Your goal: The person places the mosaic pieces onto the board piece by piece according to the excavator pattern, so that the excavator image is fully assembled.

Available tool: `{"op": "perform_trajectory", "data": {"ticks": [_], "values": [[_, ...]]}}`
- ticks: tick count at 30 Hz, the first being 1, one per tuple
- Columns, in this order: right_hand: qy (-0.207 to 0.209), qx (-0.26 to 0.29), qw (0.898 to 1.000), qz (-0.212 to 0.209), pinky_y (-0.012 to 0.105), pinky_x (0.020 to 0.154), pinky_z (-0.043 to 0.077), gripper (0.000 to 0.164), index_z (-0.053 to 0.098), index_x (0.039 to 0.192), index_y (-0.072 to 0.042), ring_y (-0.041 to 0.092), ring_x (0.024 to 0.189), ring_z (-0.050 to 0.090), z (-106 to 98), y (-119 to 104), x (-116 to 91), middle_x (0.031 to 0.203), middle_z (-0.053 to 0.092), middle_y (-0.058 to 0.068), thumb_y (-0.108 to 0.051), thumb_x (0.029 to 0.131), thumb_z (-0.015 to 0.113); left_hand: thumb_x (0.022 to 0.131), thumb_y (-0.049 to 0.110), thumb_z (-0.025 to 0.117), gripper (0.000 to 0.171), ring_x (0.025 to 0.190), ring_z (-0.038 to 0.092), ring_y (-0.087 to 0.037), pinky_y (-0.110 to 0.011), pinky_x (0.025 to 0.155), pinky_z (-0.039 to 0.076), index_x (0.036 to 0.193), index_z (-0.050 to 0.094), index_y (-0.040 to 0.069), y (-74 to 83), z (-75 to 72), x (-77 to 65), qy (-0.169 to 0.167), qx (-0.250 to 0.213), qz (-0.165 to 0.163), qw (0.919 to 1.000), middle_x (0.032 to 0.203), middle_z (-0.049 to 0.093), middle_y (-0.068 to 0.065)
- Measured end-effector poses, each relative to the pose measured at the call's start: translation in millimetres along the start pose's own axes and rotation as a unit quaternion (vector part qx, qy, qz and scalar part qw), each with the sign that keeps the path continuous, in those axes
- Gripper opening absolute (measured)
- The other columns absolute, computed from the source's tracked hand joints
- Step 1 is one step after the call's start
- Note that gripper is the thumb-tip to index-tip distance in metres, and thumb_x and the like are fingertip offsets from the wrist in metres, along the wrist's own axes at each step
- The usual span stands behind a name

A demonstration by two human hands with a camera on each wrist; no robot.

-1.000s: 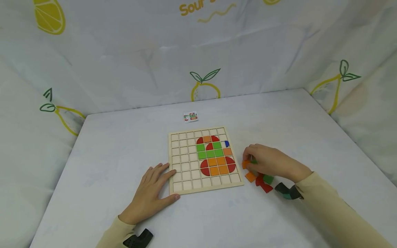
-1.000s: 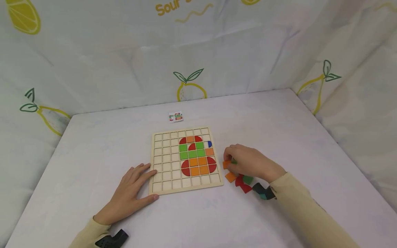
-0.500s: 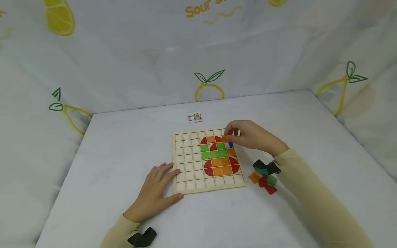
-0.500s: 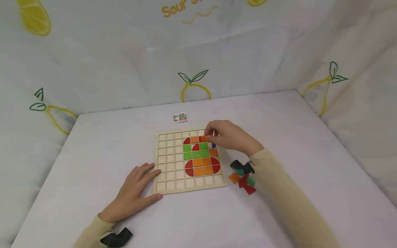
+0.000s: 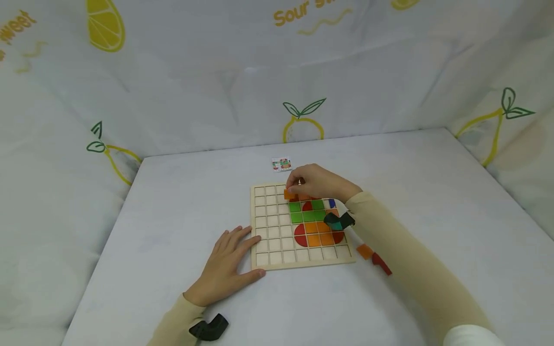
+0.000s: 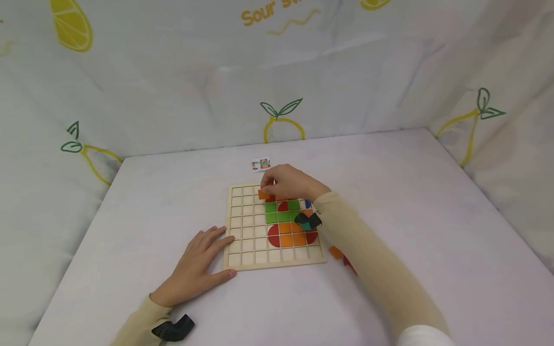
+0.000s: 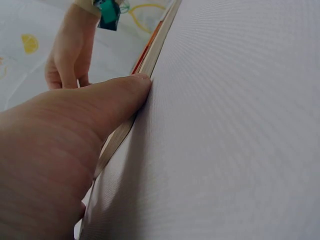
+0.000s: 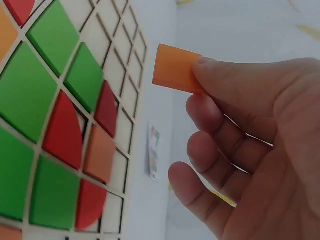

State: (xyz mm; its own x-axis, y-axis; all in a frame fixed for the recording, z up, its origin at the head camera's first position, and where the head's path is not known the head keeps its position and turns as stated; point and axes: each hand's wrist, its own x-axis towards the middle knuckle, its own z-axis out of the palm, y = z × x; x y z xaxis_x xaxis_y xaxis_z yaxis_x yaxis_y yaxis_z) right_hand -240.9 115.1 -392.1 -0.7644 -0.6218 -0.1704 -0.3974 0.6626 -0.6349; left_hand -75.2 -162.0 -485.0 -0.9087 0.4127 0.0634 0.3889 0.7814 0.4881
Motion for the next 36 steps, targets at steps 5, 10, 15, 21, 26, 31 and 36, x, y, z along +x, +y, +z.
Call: {"op": "perform_trajectory", "data": {"ticks": [5, 10, 15, 21, 26, 31, 36], "values": [[-0.033, -0.017, 0.999, -0.006, 0.027, 0.073, 0.052, 0.012, 0.072, 0.101, -0.012, 0.016, 0.079, 0.057, 12, 0, 16, 0.094, 0.069, 0.004, -0.02, 0.101, 0.063, 0.086, 0.055, 0.074, 0.076, 0.155, 0.024, -0.031, -0.054, 0.128, 0.013, 0.149, 0.049, 0.02, 0.5, -1.1, -0.4, 0.004, -0.001, 0.005, 1.0, 0.162, 0.037, -0.005], [-0.051, -0.028, 0.998, -0.01, 0.026, 0.074, 0.05, 0.012, 0.072, 0.101, -0.013, 0.014, 0.079, 0.056, 21, 2, 21, 0.093, 0.069, 0.001, -0.02, 0.101, 0.063, 0.087, 0.056, 0.072, 0.075, 0.156, 0.022, -0.031, -0.053, 0.129, 0.011, 0.15, 0.049, 0.021, 1.4, -2.1, 0.4, -0.009, 0.003, -0.002, 1.0, 0.163, 0.035, -0.005], [-0.059, -0.041, 0.997, -0.02, 0.029, 0.079, 0.052, 0.013, 0.072, 0.102, -0.013, 0.013, 0.081, 0.057, 27, 3, 23, 0.094, 0.071, -0.001, -0.021, 0.102, 0.062, 0.088, 0.057, 0.07, 0.077, 0.158, 0.019, -0.03, -0.051, 0.13, 0.008, 0.151, 0.047, 0.021, 1.7, -3.7, 1.2, -0.028, 0.003, -0.014, 0.9995, 0.165, 0.032, -0.004], [-0.06, -0.058, 0.996, -0.016, 0.03, 0.083, 0.053, 0.012, 0.073, 0.1, -0.015, 0.013, 0.085, 0.059, 29, 2, 25, 0.097, 0.072, -0.002, -0.023, 0.101, 0.064, 0.088, 0.056, 0.071, 0.076, 0.157, 0.019, -0.029, -0.051, 0.13, 0.008, 0.151, 0.048, 0.021, 1.1, -3.7, 0.5, -0.024, 0.001, -0.014, 0.9996, 0.165, 0.033, -0.004], [-0.055, -0.072, 0.996, -0.02, 0.031, 0.083, 0.054, 0.012, 0.073, 0.098, -0.014, 0.013, 0.083, 0.059, 30, -2, 24, 0.096, 0.072, 0.0, -0.021, 0.1, 0.065, 0.087, 0.055, 0.072, 0.075, 0.157, 0.02, -0.029, -0.051, 0.13, 0.009, 0.15, 0.049, 0.021, 1.5, -3.3, -0.1, -0.019, -0.005, -0.013, 0.9997, 0.164, 0.033, -0.004], [-0.05, -0.107, 0.993, -0.017, 0.031, 0.081, 0.053, 0.012, 0.072, 0.095, -0.013, 0.014, 0.083, 0.057, 32, -4, 23, 0.095, 0.07, 0.0, -0.02, 0.1, 0.064, 0.088, 0.057, 0.071, 0.075, 0.157, 0.02, -0.029, -0.051, 0.13, 0.01, 0.151, 0.048, 0.022, 1.7, -3.4, 0.3, -0.019, -0.003, -0.009, 0.9998, 0.164, 0.033, -0.004], [-0.032, -0.138, 0.99, -0.025, 0.029, 0.077, 0.05, 0.012, 0.07, 0.091, -0.016, 0.014, 0.085, 0.054, 34, -7, 23, 0.091, 0.066, -0.002, -0.022, 0.099, 0.064, 0.089, 0.059, 0.069, 0.075, 0.157, 0.02, -0.028, -0.051, 0.13, 0.01, 0.15, 0.048, 0.022, 0.7, -3.6, -0.3, -0.017, 0.004, -0.01, 0.9998, 0.165, 0.033, -0.003]]}}
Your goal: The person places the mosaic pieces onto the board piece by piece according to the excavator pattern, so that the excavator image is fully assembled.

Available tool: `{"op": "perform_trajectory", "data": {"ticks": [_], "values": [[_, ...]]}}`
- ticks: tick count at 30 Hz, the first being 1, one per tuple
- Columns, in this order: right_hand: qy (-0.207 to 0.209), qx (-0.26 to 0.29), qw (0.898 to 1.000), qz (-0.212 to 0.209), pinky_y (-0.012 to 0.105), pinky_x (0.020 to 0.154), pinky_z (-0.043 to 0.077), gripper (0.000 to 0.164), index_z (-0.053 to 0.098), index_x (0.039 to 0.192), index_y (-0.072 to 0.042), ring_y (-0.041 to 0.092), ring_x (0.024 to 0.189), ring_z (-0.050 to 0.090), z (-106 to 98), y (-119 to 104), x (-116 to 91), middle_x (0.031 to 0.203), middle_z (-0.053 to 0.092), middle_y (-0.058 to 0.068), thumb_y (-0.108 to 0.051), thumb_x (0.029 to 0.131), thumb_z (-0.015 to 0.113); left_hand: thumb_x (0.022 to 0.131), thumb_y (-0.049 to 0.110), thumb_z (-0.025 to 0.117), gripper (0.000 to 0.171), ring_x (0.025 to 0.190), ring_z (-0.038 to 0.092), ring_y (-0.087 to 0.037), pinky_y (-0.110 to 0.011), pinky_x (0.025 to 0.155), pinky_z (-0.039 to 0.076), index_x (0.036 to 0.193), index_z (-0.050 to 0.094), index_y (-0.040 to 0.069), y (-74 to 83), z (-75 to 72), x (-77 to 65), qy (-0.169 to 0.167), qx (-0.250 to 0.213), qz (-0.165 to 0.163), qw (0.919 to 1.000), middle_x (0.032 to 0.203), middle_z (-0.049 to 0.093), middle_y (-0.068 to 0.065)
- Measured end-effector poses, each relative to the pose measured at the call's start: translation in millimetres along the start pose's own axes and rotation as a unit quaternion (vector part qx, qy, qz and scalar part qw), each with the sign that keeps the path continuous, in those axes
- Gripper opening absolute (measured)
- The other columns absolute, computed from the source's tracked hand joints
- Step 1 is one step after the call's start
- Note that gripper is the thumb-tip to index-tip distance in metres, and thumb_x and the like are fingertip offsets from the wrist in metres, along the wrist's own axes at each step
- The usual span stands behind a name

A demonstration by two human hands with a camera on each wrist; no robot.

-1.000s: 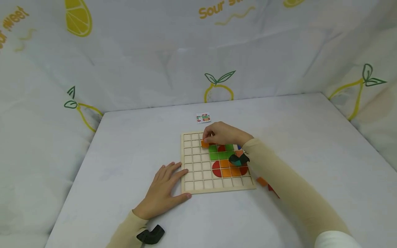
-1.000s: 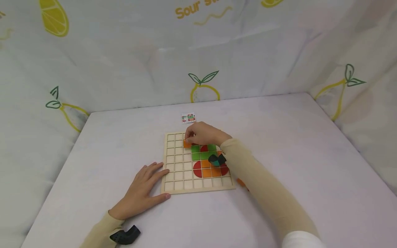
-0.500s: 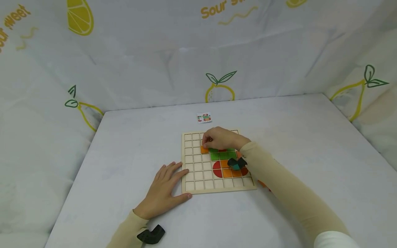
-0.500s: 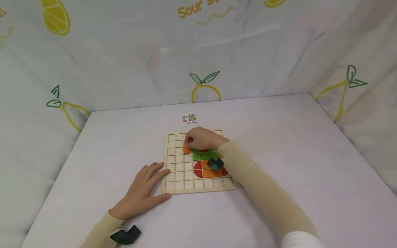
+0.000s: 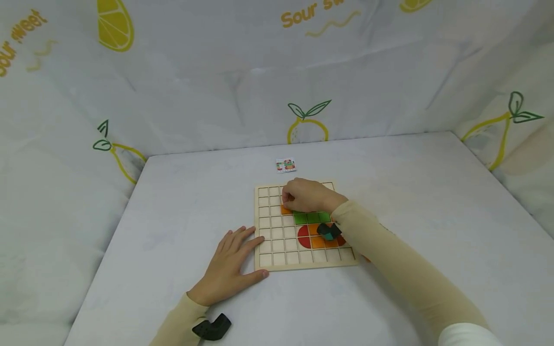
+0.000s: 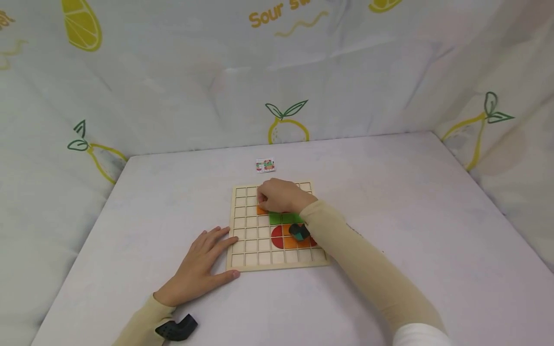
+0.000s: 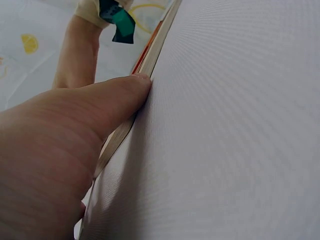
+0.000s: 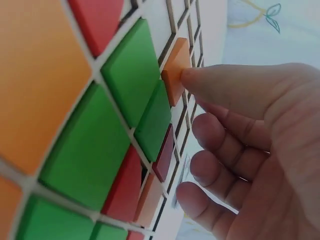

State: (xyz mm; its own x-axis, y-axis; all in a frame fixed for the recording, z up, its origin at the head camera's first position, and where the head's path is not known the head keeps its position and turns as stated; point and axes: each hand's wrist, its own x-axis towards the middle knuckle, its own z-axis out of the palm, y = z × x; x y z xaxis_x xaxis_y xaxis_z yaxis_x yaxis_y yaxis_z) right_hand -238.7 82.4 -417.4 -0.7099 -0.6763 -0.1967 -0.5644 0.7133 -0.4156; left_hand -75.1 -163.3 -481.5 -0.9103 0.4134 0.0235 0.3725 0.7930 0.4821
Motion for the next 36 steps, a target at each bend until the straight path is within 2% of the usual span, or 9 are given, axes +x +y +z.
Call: {"op": "perform_trajectory", "data": {"ticks": [3, 6, 9, 11, 16, 24, 30, 36], "values": [[0.025, 0.001, 1.0, 0.007, 0.028, 0.072, 0.048, 0.014, 0.069, 0.09, -0.016, 0.015, 0.081, 0.053, -1, 1, -3, 0.087, 0.063, -0.001, -0.026, 0.099, 0.064, 0.088, 0.058, 0.07, 0.075, 0.157, 0.021, -0.029, -0.051, 0.13, 0.01, 0.15, 0.048, 0.022, -1.0, 1.0, -0.2, 0.005, 0.001, 0.003, 1.0, 0.164, 0.033, -0.003], [0.042, 0.007, 0.999, -0.005, 0.029, 0.073, 0.049, 0.013, 0.071, 0.096, -0.015, 0.015, 0.083, 0.054, -3, 0, -7, 0.089, 0.063, 0.001, -0.025, 0.1, 0.064, 0.087, 0.057, 0.071, 0.076, 0.157, 0.021, -0.028, -0.05, 0.13, 0.01, 0.15, 0.048, 0.022, -1.3, 1.5, -0.3, 0.007, -0.001, 0.005, 1.0, 0.164, 0.034, -0.003], [0.033, 0.008, 0.999, -0.039, 0.03, 0.078, 0.052, 0.014, 0.075, 0.105, -0.012, 0.017, 0.088, 0.055, -1, -3, -9, 0.095, 0.065, 0.003, -0.019, 0.1, 0.063, 0.087, 0.056, 0.072, 0.076, 0.156, 0.022, -0.029, -0.05, 0.13, 0.01, 0.15, 0.049, 0.022, -1.5, 2.0, -0.5, 0.011, -0.001, 0.007, 0.9999, 0.164, 0.034, -0.003], [0.018, 0.004, 0.999, -0.048, 0.03, 0.081, 0.052, 0.017, 0.076, 0.11, -0.013, 0.017, 0.091, 0.055, 3, -5, -11, 0.098, 0.065, 0.002, -0.018, 0.1, 0.063, 0.087, 0.056, 0.072, 0.075, 0.156, 0.022, -0.029, -0.05, 0.129, 0.011, 0.15, 0.049, 0.021, -1.6, 2.3, -0.5, 0.014, -0.001, 0.011, 0.9998, 0.163, 0.035, -0.004], [0.014, -0.005, 1.0, -0.023, 0.03, 0.083, 0.05, 0.013, 0.076, 0.107, -0.017, 0.018, 0.093, 0.052, 10, -7, -12, 0.096, 0.064, -0.001, -0.019, 0.099, 0.066, 0.087, 0.057, 0.071, 0.076, 0.156, 0.023, -0.03, -0.052, 0.129, 0.012, 0.15, 0.048, 0.021, -0.5, 2.3, 0.0, 0.018, 0.0, 0.019, 0.9997, 0.163, 0.035, -0.004], [0.012, 0.004, 1.0, -0.011, 0.033, 0.089, 0.051, 0.011, 0.073, 0.106, -0.017, 0.017, 0.095, 0.053, 12, -9, -12, 0.096, 0.068, -0.003, -0.02, 0.1, 0.065, 0.088, 0.058, 0.07, 0.076, 0.157, 0.019, -0.028, -0.049, 0.13, 0.008, 0.151, 0.047, 0.022, -0.1, 1.6, 0.3, 0.002, -0.003, 0.004, 1.0, 0.165, 0.033, -0.003], [0.01, 0.049, 0.999, -0.001, 0.033, 0.088, 0.053, 0.015, 0.072, 0.11, -0.015, 0.017, 0.093, 0.057, 5, -9, -17, 0.099, 0.068, -0.002, -0.023, 0.101, 0.064, 0.087, 0.056, 0.072, 0.076, 0.157, 0.021, -0.029, -0.05, 0.13, 0.01, 0.15, 0.048, 0.022, -0.3, 3.1, 0.2, 0.01, -0.002, 0.009, 0.9999, 0.164, 0.034, -0.004], [0.027, 0.107, 0.994, 0.005, 0.027, 0.072, 0.052, 0.012, 0.069, 0.103, -0.017, 0.016, 0.083, 0.056, -14, -7, -37, 0.09, 0.064, -0.001, -0.027, 0.098, 0.068, 0.086, 0.055, 0.073, 0.076, 0.156, 0.023, -0.029, -0.051, 0.129, 0.011, 0.15, 0.048, 0.022, 0.4, 3.3, -0.1, 0.017, 0.003, 0.009, 0.9998, 0.163, 0.036, -0.004]]}}
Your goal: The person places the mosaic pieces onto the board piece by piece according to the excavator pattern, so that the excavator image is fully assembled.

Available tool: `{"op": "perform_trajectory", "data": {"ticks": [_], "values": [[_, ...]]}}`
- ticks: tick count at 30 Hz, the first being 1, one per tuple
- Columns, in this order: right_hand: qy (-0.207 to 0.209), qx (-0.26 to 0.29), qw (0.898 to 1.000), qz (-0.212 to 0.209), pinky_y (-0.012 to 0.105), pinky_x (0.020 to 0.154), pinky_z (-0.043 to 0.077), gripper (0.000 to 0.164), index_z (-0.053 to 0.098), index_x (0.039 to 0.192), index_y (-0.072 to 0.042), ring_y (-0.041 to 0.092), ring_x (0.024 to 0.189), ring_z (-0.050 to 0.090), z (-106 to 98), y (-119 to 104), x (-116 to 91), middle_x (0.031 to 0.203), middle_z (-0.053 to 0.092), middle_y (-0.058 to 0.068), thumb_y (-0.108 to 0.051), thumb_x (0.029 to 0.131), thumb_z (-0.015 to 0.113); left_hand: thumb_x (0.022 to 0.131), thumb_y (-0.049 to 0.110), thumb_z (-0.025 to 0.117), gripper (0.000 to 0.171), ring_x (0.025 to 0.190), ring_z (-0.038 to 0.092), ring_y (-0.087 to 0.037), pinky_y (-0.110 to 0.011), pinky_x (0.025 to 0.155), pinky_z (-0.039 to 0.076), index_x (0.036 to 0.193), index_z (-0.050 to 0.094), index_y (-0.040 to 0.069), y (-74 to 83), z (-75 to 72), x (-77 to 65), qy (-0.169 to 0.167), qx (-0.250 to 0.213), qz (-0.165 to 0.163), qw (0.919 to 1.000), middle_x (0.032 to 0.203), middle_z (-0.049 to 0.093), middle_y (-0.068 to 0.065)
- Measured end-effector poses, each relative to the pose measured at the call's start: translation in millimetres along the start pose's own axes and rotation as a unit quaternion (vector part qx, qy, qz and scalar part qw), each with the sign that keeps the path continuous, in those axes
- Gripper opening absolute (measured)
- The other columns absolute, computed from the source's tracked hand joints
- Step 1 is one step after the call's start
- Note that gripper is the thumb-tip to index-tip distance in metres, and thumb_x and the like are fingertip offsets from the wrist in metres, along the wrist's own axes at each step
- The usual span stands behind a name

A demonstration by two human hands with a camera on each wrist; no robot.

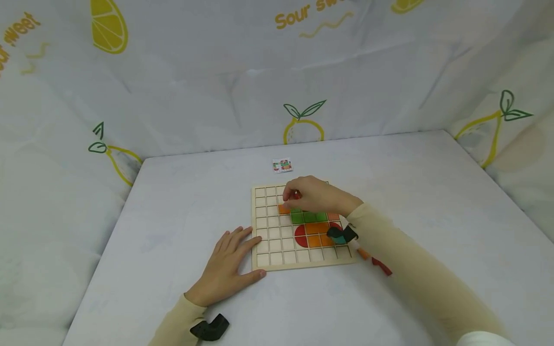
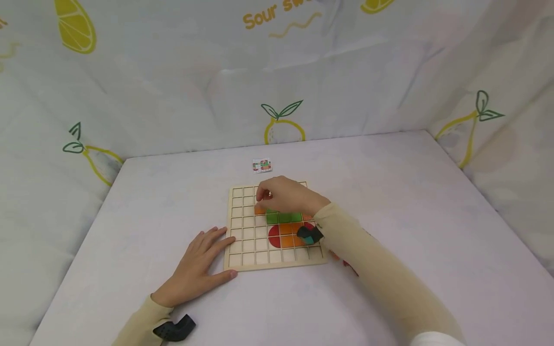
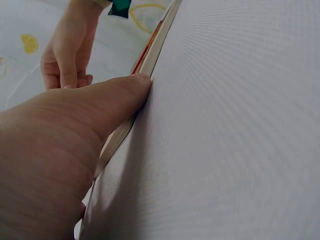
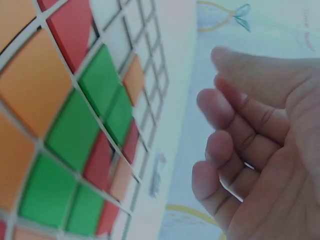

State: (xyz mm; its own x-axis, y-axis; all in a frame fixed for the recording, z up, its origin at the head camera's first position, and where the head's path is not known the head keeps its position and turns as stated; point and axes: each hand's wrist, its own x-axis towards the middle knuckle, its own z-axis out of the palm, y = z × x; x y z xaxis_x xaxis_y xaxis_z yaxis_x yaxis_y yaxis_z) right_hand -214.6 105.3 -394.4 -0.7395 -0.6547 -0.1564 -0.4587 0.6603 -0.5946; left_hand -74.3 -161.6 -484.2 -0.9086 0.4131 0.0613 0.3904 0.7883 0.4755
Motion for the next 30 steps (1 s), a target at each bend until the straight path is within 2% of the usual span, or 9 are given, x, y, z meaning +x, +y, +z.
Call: {"op": "perform_trajectory", "data": {"ticks": [5, 12, 19, 26, 30], "values": [[0.009, 0.022, 1.0, 0.015, 0.027, 0.069, 0.053, 0.007, 0.069, 0.098, -0.019, 0.017, 0.083, 0.057, -18, 1, -25, 0.088, 0.064, -0.002, -0.025, 0.096, 0.071, 0.086, 0.054, 0.074, 0.076, 0.155, 0.023, -0.03, -0.053, 0.129, 0.013, 0.15, 0.049, 0.021, 0.0, -1.3, -0.4, 0.001, 0.003, 0.0, 1.0, 0.163, 0.036, -0.005], [0.017, -0.023, 0.999, 0.032, 0.028, 0.07, 0.053, 0.006, 0.067, 0.094, -0.015, 0.017, 0.086, 0.056, -34, 11, -67, 0.088, 0.063, -0.003, -0.019, 0.096, 0.072, 0.087, 0.055, 0.072, 0.076, 0.157, 0.02, -0.029, -0.052, 0.13, 0.01, 0.151, 0.048, 0.021, 1.3, -3.1, -0.5, -0.018, 0.002, -0.013, 0.9998, 0.164, 0.033, -0.004], [0.032, -0.05, 0.996, 0.071, 0.024, 0.072, 0.055, 0.008, 0.069, 0.1, -0.015, 0.016, 0.09, 0.057, -44, 28, -108, 0.091, 0.065, -0.004, -0.018, 0.093, 0.074, 0.087, 0.055, 0.073, 0.076, 0.157, 0.02, -0.029, -0.053, 0.13, 0.011, 0.151, 0.048, 0.021, 2.5, -3.5, -1.1, -0.021, 0.003, -0.019, 0.9996, 0.164, 0.033, -0.004], [-0.013, -0.067, 0.992, 0.108, 0.026, 0.077, 0.058, 0.014, 0.07, 0.105, -0.017, 0.017, 0.097, 0.057, -33, 50, -129, 0.099, 0.065, -0.005, -0.02, 0.092, 0.075, 0.087, 0.056, 0.072, 0.076, 0.157, 0.021, -0.029, -0.053, 0.13, 0.011, 0.15, 0.048, 0.022, 1.8, -1.7, -1.8, -0.016, 0.009, -0.017, 0.9997, 0.164, 0.033, -0.003], [-0.057, -0.065, 0.984, 0.154, 0.025, 0.071, 0.057, 0.015, 0.069, 0.103, -0.018, 0.016, 0.092, 0.056, -23, 56, -137, 0.099, 0.062, -0.003, -0.021, 0.09, 0.076, 0.087, 0.055, 0.073, 0.076, 0.157, 0.021, -0.029, -0.052, 0.13, 0.011, 0.15, 0.048, 0.022, 2.6, -1.6, -1.0, -0.015, 0.011, -0.014, 0.9997, 0.164, 0.033, -0.003]]}}
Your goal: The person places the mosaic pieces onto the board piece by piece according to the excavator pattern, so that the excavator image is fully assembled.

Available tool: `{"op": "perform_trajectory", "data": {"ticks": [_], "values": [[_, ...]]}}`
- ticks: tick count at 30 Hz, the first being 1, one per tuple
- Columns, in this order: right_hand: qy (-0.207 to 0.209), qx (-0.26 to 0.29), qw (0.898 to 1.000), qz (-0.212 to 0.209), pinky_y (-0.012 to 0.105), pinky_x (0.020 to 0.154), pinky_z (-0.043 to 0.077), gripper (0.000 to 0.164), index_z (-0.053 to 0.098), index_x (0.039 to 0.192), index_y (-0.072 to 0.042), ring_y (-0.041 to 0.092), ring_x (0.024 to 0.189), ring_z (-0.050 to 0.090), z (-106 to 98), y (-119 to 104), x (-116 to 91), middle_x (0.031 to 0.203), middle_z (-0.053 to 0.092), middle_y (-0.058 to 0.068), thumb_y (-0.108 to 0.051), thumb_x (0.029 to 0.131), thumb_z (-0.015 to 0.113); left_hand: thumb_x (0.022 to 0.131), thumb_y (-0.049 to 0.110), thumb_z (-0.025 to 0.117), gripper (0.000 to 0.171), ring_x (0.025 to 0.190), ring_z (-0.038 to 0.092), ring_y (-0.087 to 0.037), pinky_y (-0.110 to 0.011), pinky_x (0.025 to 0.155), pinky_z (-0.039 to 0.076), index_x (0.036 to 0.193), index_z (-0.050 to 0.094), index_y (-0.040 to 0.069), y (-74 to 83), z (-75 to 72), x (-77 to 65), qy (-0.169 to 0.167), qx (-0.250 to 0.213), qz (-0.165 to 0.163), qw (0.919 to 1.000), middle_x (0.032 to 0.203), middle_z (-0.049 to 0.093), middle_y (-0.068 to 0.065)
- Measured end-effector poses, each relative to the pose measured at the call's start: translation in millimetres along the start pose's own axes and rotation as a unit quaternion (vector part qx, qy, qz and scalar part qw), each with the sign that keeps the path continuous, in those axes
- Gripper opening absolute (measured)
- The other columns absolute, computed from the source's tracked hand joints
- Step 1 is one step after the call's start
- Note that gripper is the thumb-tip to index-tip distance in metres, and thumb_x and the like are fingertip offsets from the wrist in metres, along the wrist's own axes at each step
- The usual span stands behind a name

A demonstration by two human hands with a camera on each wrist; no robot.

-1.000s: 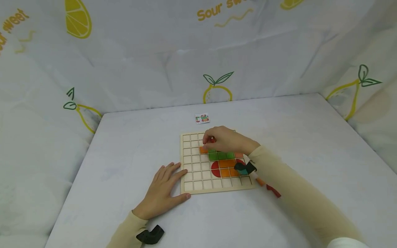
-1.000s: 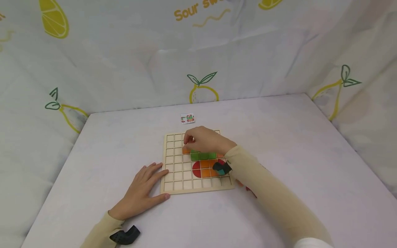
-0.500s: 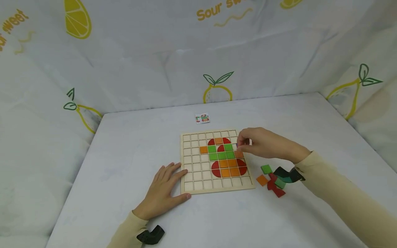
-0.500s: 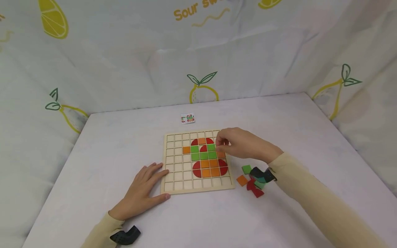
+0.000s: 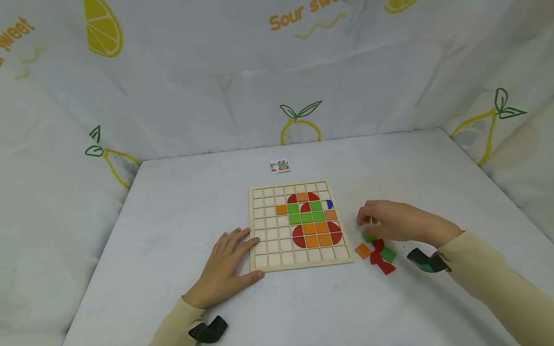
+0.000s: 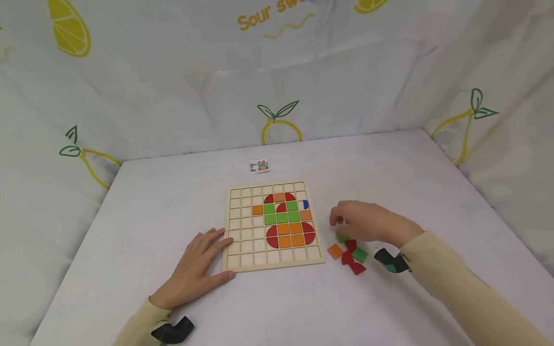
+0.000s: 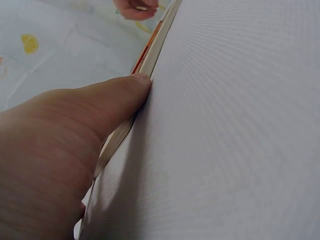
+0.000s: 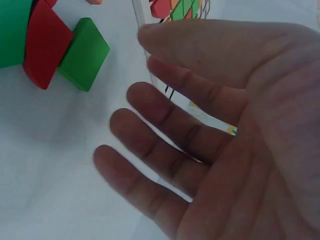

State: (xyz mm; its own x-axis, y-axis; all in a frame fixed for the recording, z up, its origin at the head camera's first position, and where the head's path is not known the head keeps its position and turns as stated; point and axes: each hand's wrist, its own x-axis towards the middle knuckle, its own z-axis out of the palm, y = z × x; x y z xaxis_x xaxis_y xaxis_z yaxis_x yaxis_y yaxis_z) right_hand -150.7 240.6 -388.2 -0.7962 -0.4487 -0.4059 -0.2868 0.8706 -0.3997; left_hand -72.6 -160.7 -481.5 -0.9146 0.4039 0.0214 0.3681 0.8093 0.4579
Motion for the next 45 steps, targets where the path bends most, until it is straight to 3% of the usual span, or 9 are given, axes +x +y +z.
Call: {"op": "perform_trajectory", "data": {"ticks": [6, 10, 17, 22, 30, 38, 45], "values": [[-0.025, -0.006, 1.0, 0.016, 0.02, 0.065, 0.054, 0.017, 0.067, 0.097, -0.018, 0.012, 0.082, 0.055, 12, 4, 2, 0.09, 0.057, -0.003, -0.021, 0.087, 0.079, 0.087, 0.055, 0.073, 0.076, 0.157, 0.021, -0.029, -0.052, 0.13, 0.011, 0.15, 0.048, 0.022, -0.2, -2.2, -1.2, 0.0, -0.003, -0.003, 1.0, 0.164, 0.034, -0.004], [0.002, -0.022, 1.0, -0.003, 0.019, 0.064, 0.054, 0.021, 0.066, 0.1, -0.016, 0.013, 0.082, 0.054, 15, 5, 5, 0.092, 0.057, -0.001, -0.019, 0.086, 0.081, 0.087, 0.055, 0.073, 0.076, 0.157, 0.021, -0.029, -0.053, 0.129, 0.011, 0.15, 0.048, 0.021, -0.4, -2.8, -1.5, 0.001, -0.005, -0.002, 1.0, 0.164, 0.034, -0.004], [0.064, -0.047, 0.997, -0.009, 0.028, 0.076, 0.063, 0.034, 0.069, 0.119, -0.005, 0.015, 0.086, 0.057, 19, 3, 21, 0.105, 0.065, 0.004, -0.019, 0.09, 0.077, 0.087, 0.055, 0.073, 0.076, 0.156, 0.021, -0.029, -0.053, 0.129, 0.012, 0.15, 0.048, 0.022, -0.9, -2.4, -1.5, 0.006, -0.007, 0.0, 1.0, 0.163, 0.034, -0.004], [0.078, -0.057, 0.995, -0.011, 0.036, 0.083, 0.064, 0.033, 0.07, 0.119, -0.005, 0.018, 0.09, 0.058, 19, 3, 30, 0.107, 0.066, 0.007, -0.018, 0.089, 0.077, 0.087, 0.057, 0.071, 0.077, 0.157, 0.02, -0.029, -0.051, 0.13, 0.01, 0.151, 0.047, 0.022, -1.1, -3.7, -1.7, -0.004, -0.005, -0.005, 1.0, 0.164, 0.033, -0.004], [0.096, -0.012, 0.995, -0.038, 0.041, 0.089, 0.061, 0.028, 0.07, 0.117, -0.005, 0.02, 0.095, 0.059, 6, 9, 48, 0.106, 0.067, 0.005, -0.015, 0.092, 0.073, 0.086, 0.056, 0.073, 0.077, 0.156, 0.022, -0.029, -0.052, 0.129, 0.012, 0.151, 0.048, 0.022, -3.1, -0.7, -0.6, 0.013, -0.006, 0.003, 0.9999, 0.163, 0.035, -0.003], [0.106, 0.027, 0.992, -0.059, 0.042, 0.092, 0.061, 0.034, 0.068, 0.125, -0.003, 0.026, 0.106, 0.062, -14, -28, 79, 0.116, 0.068, 0.009, -0.016, 0.095, 0.072, 0.087, 0.056, 0.072, 0.077, 0.157, 0.02, -0.028, -0.053, 0.13, 0.01, 0.151, 0.048, 0.022, -2.9, 0.8, -0.6, 0.001, -0.016, -0.008, 0.9998, 0.164, 0.033, -0.002], [0.089, 0.03, 0.989, -0.115, 0.043, 0.099, 0.058, 0.034, 0.068, 0.126, -0.005, 0.025, 0.113, 0.063, -17, -71, 107, 0.12, 0.067, 0.007, -0.023, 0.096, 0.07, 0.087, 0.058, 0.071, 0.076, 0.157, 0.021, -0.028, -0.052, 0.13, 0.011, 0.151, 0.048, 0.023, -1.5, 1.3, 1.7, 0.004, -0.012, 0.004, 0.9999, 0.164, 0.033, -0.002]]}}
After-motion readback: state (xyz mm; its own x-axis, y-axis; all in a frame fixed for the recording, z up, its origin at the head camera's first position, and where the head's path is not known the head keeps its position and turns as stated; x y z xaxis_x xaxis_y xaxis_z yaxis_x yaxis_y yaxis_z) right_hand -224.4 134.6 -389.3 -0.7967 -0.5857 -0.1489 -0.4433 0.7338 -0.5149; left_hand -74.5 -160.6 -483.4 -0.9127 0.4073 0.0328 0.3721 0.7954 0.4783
